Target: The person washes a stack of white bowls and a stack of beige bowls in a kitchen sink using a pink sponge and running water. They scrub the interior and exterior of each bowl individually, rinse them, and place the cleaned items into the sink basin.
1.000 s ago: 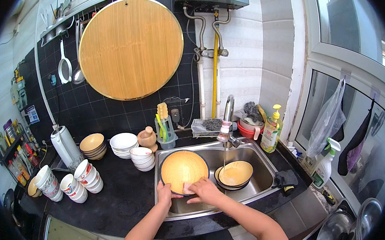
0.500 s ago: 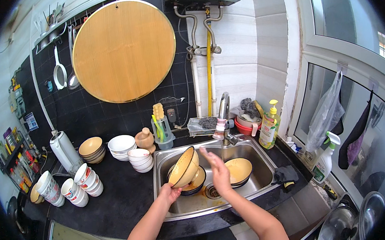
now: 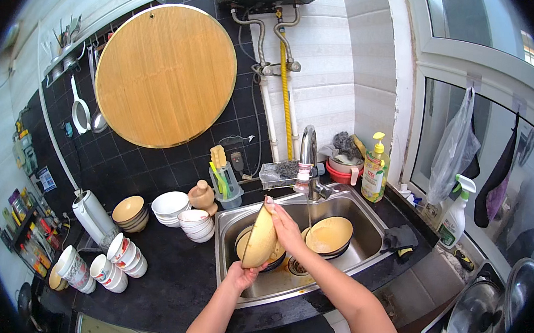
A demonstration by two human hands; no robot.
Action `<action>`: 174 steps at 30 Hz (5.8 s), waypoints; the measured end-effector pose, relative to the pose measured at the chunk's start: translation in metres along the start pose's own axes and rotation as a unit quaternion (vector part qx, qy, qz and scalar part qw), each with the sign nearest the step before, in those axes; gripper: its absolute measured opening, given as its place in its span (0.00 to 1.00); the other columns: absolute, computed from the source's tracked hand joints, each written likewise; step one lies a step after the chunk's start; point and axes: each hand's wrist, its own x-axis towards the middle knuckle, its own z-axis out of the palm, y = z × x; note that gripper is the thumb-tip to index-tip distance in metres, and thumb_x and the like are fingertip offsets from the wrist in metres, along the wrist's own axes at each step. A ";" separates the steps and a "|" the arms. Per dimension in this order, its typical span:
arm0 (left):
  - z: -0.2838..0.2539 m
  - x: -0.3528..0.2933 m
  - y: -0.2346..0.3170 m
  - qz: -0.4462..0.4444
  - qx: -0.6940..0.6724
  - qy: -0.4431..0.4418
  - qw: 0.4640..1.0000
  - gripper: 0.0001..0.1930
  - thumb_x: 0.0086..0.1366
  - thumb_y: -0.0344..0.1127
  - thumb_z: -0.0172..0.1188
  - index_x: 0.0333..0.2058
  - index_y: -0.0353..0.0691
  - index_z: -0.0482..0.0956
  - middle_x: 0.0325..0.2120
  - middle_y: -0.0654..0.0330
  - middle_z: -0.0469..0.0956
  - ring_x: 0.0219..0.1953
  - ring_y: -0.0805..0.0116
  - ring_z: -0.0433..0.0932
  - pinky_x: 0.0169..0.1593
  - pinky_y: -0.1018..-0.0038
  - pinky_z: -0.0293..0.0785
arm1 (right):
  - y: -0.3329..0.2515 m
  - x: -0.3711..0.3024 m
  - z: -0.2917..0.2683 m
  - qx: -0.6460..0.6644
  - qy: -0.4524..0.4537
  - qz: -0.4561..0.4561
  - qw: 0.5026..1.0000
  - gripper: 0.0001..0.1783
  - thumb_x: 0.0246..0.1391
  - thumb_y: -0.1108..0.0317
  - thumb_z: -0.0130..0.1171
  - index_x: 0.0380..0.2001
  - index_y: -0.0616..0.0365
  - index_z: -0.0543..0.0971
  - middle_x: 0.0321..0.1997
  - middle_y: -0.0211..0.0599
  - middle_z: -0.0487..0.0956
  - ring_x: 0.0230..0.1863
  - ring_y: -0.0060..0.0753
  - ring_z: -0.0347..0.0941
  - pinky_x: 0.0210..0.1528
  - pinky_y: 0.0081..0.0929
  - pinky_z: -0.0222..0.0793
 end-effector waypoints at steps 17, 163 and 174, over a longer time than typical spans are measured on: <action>-0.003 0.015 -0.004 0.083 0.016 -0.017 0.996 0.17 0.63 0.31 0.35 0.47 0.27 0.64 0.31 0.40 0.75 0.14 0.71 0.68 0.14 0.84 0.67 | 0.051 -0.023 -0.012 0.445 -0.056 0.410 0.794 0.21 0.59 0.55 0.41 0.46 0.59 0.68 0.43 0.39 0.74 0.41 0.37 0.74 0.41 0.36 0.74; -0.031 0.059 -0.021 0.130 0.220 -0.123 0.959 0.26 0.51 0.21 0.41 0.52 0.37 0.55 0.32 0.43 0.73 0.24 0.50 0.78 0.22 0.66 0.79 | 0.053 0.012 0.051 -0.398 -0.281 -0.392 0.780 0.09 0.40 0.66 0.53 0.28 0.54 0.73 0.40 0.37 0.68 0.49 0.38 0.61 0.52 0.41 0.54; -0.024 0.054 -0.020 0.234 0.202 -0.054 0.949 0.27 0.52 0.21 0.42 0.53 0.38 0.54 0.40 0.46 0.70 0.31 0.49 0.78 0.25 0.64 0.81 | 0.044 -0.011 -0.001 -0.616 -0.291 -0.146 0.717 0.10 0.48 0.63 0.51 0.35 0.48 0.76 0.33 0.35 0.74 0.41 0.37 0.68 0.39 0.36 0.63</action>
